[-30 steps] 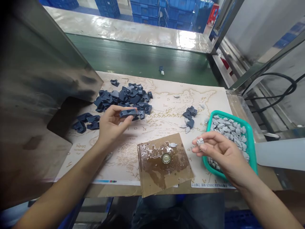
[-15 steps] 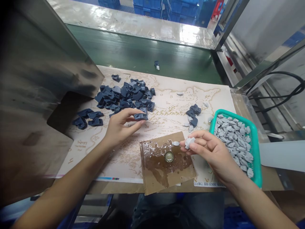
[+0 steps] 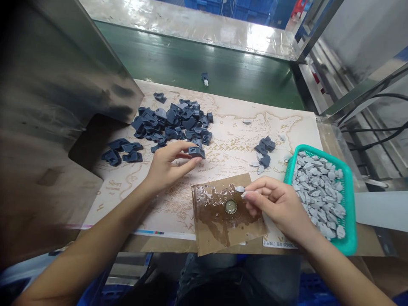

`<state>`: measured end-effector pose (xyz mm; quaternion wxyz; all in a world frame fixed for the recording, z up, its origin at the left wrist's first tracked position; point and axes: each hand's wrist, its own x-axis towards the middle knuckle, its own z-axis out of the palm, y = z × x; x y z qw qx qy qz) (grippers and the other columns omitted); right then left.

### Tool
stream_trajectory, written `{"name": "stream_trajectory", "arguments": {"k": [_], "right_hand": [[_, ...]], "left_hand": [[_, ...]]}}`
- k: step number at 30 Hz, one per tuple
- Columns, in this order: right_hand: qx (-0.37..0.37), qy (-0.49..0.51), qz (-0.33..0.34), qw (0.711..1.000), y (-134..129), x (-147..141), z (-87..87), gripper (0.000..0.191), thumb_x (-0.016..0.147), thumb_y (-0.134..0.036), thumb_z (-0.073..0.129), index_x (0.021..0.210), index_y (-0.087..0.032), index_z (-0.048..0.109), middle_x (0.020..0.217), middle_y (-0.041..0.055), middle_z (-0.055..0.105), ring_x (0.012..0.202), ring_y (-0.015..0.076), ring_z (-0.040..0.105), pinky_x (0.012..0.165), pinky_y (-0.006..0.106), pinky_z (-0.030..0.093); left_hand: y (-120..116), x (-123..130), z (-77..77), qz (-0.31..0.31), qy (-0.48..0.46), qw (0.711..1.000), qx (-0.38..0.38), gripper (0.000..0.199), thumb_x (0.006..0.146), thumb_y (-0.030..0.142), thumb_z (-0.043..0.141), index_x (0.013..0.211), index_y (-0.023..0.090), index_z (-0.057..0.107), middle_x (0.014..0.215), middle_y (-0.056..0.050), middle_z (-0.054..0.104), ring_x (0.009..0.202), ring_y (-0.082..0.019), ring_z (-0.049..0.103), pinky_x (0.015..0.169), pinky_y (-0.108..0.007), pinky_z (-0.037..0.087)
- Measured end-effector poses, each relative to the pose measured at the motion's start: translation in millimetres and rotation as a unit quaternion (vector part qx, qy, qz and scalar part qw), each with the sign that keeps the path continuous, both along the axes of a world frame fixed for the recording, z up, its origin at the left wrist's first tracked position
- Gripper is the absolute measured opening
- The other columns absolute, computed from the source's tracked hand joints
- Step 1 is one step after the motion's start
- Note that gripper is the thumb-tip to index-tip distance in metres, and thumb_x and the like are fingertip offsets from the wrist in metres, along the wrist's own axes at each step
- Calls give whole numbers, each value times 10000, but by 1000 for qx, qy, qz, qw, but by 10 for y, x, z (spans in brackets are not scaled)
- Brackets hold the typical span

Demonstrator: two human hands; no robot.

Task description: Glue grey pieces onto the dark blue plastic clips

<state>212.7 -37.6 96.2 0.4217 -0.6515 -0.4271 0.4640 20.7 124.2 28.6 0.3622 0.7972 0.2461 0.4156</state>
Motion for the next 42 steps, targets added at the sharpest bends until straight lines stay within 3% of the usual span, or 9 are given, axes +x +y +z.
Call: {"name": "stream_trajectory", "arguments": {"k": [6,10,14,19,25,30,33,36,42], "right_hand": [[-17,-155,86,984,-27,-79,-124,415,856,-555,591,657,-193,560,498,9,566,417,113,501,381,200,377],[51,-269,94,957,-39,-134,-230,408,918,-495,516,633,-205,480,419,-51,421,360,82,348,357,204,253],[83,-293,112,946,-31,-175,-288,367,958,-436,470,667,-213,440,407,-77,369,338,79,307,355,219,208],[86,-308,125,939,-16,-232,-352,292,969,-385,460,731,-216,456,509,-47,498,392,100,424,407,222,317],[102,-338,121,928,-3,-306,-430,144,965,-320,434,859,-227,467,492,-71,468,367,115,401,422,232,327],[134,-393,158,896,9,-318,-497,146,961,-240,406,833,-218,473,574,-23,553,432,138,503,467,242,377],[147,-403,176,886,23,-310,-455,165,968,-237,406,827,-212,487,563,-20,549,443,147,521,472,245,381],[132,-354,162,912,48,-274,-318,158,976,-274,445,841,-214,500,513,-54,502,394,117,463,429,223,342],[114,-252,29,961,166,-214,26,368,930,-557,523,769,-226,526,489,-36,486,409,114,441,414,234,346]], "left_hand": [[0,-11,37,-13,14,999,29,219,851,309,568,1016,213,674,849,-14,687,714,-109,604,649,-208,571],[-8,-26,64,-21,41,999,26,210,857,309,518,977,194,645,960,-49,690,830,-140,630,668,-229,564],[-25,-32,76,-37,48,998,-5,183,876,297,472,953,185,594,912,-41,694,812,-135,647,684,-226,547],[-26,-30,66,-41,72,997,13,180,866,322,480,906,186,591,788,-22,661,690,-132,603,642,-233,520],[-36,-19,26,-50,71,996,34,257,892,334,453,1031,180,605,883,-45,662,718,-137,592,668,-242,512],[-38,-22,29,-74,78,993,41,263,916,316,422,1061,168,584,928,-59,661,742,-139,601,659,-235,510],[-39,-28,58,-101,80,991,44,265,932,308,401,1060,159,577,922,-63,659,785,-144,612,675,-236,516],[-49,-31,92,-127,84,988,24,257,923,304,417,1070,173,582,947,-59,666,818,-147,624,706,-245,526],[-106,-13,140,-223,48,967,-116,170,881,267,461,922,178,599,870,-38,682,756,-137,644,630,-224,526]]}}
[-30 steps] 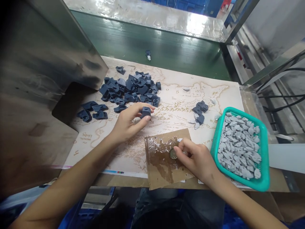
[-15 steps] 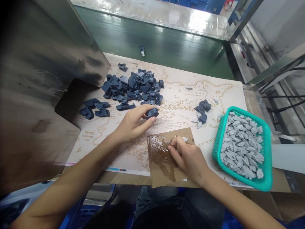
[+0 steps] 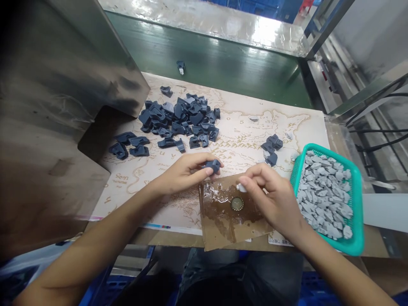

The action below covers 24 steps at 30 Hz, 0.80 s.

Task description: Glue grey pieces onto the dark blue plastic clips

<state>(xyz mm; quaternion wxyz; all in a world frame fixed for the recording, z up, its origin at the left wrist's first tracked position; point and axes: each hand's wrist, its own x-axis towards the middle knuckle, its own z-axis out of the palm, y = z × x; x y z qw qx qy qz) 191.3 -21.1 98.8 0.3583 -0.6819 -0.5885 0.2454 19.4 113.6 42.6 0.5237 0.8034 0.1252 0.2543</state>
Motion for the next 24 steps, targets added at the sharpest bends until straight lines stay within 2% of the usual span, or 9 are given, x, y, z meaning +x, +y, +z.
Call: {"name": "stream_trajectory", "arguments": {"k": [2,4,7,11,16,20,24], "right_hand": [[-2,47,-22,999,48,-22,66,425,886,-631,548,748,-230,518,482,-35,487,400,110,444,395,232,347],[-6,93,-16,995,91,-61,97,431,865,-644,572,763,-229,519,504,-31,517,421,111,484,400,221,378],[-2,138,19,990,137,-118,100,384,887,-592,585,820,-218,532,565,-20,563,499,115,556,450,205,442],[9,142,59,988,154,-137,77,277,940,-480,571,886,-211,534,664,-4,611,606,114,610,513,184,486],[19,98,80,992,149,-118,67,142,971,-352,542,943,-213,534,705,-5,624,641,110,620,578,191,495],[25,136,62,988,161,-136,74,101,959,-312,554,956,-212,536,659,-16,613,586,108,596,515,194,471],[26,199,9,980,169,-165,99,141,918,-321,592,873,-214,512,569,-42,577,478,99,527,427,201,416]], "left_hand": [[-25,6,2,-43,-10,997,-58,157,887,269,461,880,181,591,804,-30,673,705,-135,642,630,-233,529],[-45,10,-3,-73,-19,991,-109,165,895,294,468,880,182,589,793,-36,669,688,-141,643,645,-249,536],[-58,11,-15,-94,-26,980,-174,223,896,364,502,921,161,589,818,-50,660,690,-144,635,651,-256,530],[-56,8,-18,-117,-20,967,-227,281,884,419,538,911,142,581,800,-39,634,664,-120,593,631,-234,500],[-63,12,-29,-122,-27,967,-221,266,882,409,544,892,145,569,750,-9,582,625,-93,543,605,-209,478],[-90,19,-45,-96,-46,969,-224,326,913,458,476,965,150,571,912,-53,596,729,-122,584,672,-240,538],[-97,26,-38,-57,-64,986,-145,289,948,381,424,1051,163,583,1028,-78,600,831,-137,598,726,-252,551]]}}
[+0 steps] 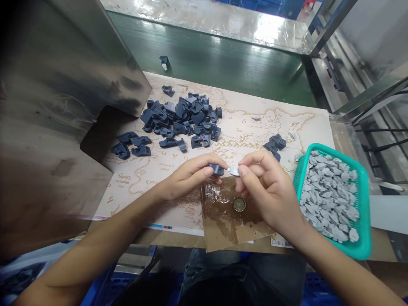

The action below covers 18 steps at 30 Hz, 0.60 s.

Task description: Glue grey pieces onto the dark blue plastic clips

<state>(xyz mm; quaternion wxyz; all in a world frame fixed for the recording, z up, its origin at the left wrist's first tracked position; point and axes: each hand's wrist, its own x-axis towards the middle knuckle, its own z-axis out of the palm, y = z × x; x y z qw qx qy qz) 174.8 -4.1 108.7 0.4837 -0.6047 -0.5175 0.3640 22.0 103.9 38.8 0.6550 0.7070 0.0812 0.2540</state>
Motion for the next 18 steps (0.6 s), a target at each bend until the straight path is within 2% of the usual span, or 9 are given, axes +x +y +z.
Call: {"name": "stream_trajectory", "arguments": {"k": [4,6,12,18], "right_hand": [[-17,29,-18,999,-12,-20,22,174,891,-335,611,851,-212,494,537,-46,566,445,99,493,407,213,392],[-22,30,-18,999,-22,-26,21,175,893,-341,609,855,-215,495,527,-46,562,444,101,493,402,216,385],[-42,14,-17,999,-38,-32,-20,206,897,-393,616,853,-231,497,521,-46,557,451,113,512,406,231,389],[-41,7,-9,999,-38,-38,-51,156,914,-336,579,857,-221,490,523,-49,559,445,100,494,410,216,378]], "left_hand": [[19,11,7,47,-27,992,112,186,906,295,535,1038,181,600,1050,-73,626,971,-154,597,734,-219,533],[22,15,5,61,-41,987,143,167,899,276,556,1029,181,603,1030,-67,638,961,-147,605,711,-207,524],[16,16,6,84,-42,980,178,163,896,293,567,1009,184,611,990,-58,657,913,-146,618,671,-219,513],[15,17,21,86,-38,978,188,164,898,295,561,1010,185,608,1011,-59,663,928,-149,615,671,-225,505]]}}
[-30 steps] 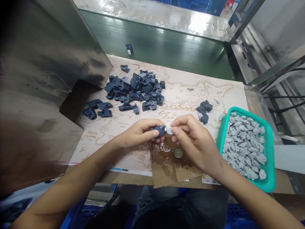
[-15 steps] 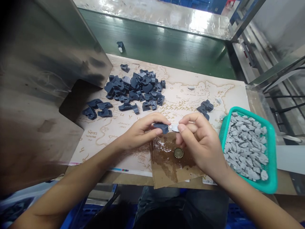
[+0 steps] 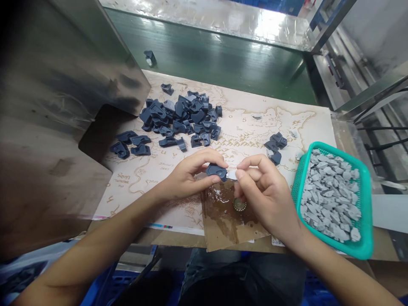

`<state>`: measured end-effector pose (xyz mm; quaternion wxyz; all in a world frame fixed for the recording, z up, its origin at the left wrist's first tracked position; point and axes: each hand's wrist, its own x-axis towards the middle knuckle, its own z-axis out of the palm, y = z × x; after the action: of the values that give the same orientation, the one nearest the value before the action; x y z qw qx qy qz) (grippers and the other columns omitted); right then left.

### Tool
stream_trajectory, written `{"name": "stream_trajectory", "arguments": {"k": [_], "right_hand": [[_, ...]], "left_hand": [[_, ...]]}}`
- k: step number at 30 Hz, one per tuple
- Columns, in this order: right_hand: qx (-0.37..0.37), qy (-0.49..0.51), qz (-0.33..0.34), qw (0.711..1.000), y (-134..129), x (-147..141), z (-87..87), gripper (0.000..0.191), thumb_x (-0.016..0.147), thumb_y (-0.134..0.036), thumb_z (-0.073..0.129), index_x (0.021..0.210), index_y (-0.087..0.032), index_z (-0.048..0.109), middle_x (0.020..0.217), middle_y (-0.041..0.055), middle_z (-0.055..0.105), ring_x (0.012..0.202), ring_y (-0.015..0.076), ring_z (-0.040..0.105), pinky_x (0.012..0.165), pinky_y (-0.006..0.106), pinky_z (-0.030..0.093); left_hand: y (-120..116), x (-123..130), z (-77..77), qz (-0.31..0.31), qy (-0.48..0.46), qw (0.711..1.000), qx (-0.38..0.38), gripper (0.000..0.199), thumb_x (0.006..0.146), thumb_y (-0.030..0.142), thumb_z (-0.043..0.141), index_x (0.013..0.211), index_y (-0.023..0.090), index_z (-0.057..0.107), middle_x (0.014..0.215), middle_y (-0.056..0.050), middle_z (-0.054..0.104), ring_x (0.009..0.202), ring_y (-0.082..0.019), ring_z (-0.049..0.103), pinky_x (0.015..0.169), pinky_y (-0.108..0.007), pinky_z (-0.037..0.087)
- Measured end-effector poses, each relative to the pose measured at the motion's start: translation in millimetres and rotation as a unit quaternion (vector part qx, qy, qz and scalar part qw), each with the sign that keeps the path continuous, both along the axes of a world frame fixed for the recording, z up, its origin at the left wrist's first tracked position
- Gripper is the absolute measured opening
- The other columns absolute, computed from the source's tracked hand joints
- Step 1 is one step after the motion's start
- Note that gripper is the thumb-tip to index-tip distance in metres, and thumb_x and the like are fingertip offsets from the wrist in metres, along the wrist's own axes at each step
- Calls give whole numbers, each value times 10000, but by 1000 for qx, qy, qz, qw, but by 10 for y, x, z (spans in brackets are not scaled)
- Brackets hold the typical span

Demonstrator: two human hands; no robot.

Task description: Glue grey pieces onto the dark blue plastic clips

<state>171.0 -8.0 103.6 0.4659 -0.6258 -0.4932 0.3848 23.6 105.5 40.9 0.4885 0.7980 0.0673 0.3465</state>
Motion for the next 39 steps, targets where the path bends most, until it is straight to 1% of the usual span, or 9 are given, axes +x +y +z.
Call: {"name": "stream_trajectory", "arguments": {"k": [8,12,15,21,24,27,32,36,39], "right_hand": [[-34,28,-4,999,-11,10,-19,216,895,-390,612,867,-213,490,528,-43,557,442,101,498,414,212,382],[-59,89,3,994,-19,25,-62,290,875,-454,647,878,-210,490,553,-39,580,438,101,504,406,208,382],[-57,117,-3,992,-26,30,-89,301,869,-465,663,879,-220,488,550,-41,587,432,104,510,397,208,377],[-35,86,-23,995,-61,1,-82,267,885,-453,651,877,-232,500,557,-34,601,463,127,551,412,228,412],[-7,60,-6,998,-79,-8,-64,229,913,-416,625,875,-227,503,578,-29,606,488,125,558,426,229,418],[9,37,17,999,-89,-4,-35,202,931,-379,612,847,-226,509,566,-33,583,481,114,532,426,228,403],[24,14,29,999,-82,-18,-13,235,926,-384,621,800,-227,500,609,-19,603,508,119,553,428,231,412],[18,13,38,999,-71,-16,-39,273,923,-422,620,801,-215,491,627,-5,616,527,121,571,453,228,453],[-4,26,65,998,-26,66,-40,300,919,-444,615,801,-201,485,622,-4,624,523,109,575,460,211,468]], "left_hand": [[15,7,-23,18,-30,999,40,152,890,274,585,1004,177,612,994,-65,673,915,-149,621,675,-232,499],[11,43,-63,28,-69,994,74,154,895,278,590,1001,171,623,933,-61,687,873,-149,633,739,-269,517],[-20,72,-89,18,-87,993,75,147,901,268,586,1001,167,626,934,-65,698,879,-149,643,785,-284,522],[-62,84,-120,44,-95,993,59,166,906,293,580,1008,168,619,955,-64,694,895,-145,638,775,-286,521],[-55,70,-108,60,-100,991,72,175,909,304,576,1014,170,616,969,-65,691,902,-146,636,779,-292,520],[-46,57,-88,54,-119,986,100,159,910,280,580,1022,172,611,955,-52,691,905,-138,635,796,-284,518],[-58,49,-75,52,-141,981,123,161,905,240,586,1033,145,606,941,-67,686,909,-138,639,798,-264,520],[-81,53,-73,58,-138,981,126,156,898,229,593,1034,152,604,949,-69,689,909,-142,642,793,-268,523],[-63,63,-101,62,-109,984,129,145,899,228,589,1026,159,599,950,-62,686,906,-136,637,799,-268,521]]}}
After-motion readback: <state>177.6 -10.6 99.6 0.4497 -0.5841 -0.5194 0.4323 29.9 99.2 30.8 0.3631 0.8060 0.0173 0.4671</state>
